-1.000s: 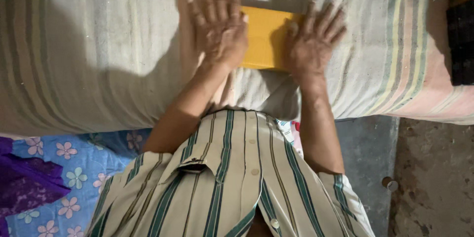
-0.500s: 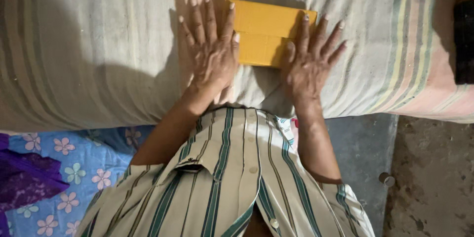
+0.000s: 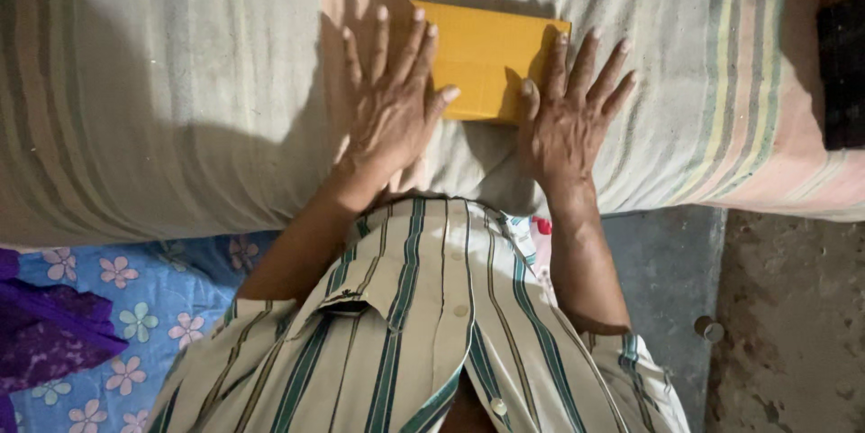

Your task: The person sits on the floor and folds flat yellow cardboard mailer boxes into shape, pressing the flaps and creases closed by hand, then places each finished box onto a growing stack of completed boxes beside them.

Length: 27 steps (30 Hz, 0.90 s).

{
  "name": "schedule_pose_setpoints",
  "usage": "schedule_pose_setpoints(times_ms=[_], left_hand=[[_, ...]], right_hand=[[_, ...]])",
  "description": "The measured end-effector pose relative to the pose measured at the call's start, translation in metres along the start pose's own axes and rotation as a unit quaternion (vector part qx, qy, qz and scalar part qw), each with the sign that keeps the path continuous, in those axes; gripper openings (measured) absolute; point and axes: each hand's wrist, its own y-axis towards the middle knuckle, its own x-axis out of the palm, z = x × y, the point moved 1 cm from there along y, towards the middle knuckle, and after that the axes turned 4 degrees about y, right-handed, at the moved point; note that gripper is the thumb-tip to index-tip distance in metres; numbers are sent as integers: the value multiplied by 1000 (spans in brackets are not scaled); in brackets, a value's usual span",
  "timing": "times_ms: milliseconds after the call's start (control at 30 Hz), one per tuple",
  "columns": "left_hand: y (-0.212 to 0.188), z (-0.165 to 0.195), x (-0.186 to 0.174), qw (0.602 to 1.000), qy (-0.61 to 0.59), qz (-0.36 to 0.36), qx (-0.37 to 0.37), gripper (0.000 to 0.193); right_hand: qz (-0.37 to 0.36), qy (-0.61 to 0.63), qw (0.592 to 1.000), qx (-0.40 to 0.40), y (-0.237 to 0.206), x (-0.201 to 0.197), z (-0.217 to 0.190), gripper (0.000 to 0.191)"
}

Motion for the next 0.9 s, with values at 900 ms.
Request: schedule_pose_setpoints(times_ms=[900], left_hand=[[109, 13, 54, 982, 30, 184, -12, 33]], right_hand=[[367, -151, 865, -308, 81, 61, 15, 32]])
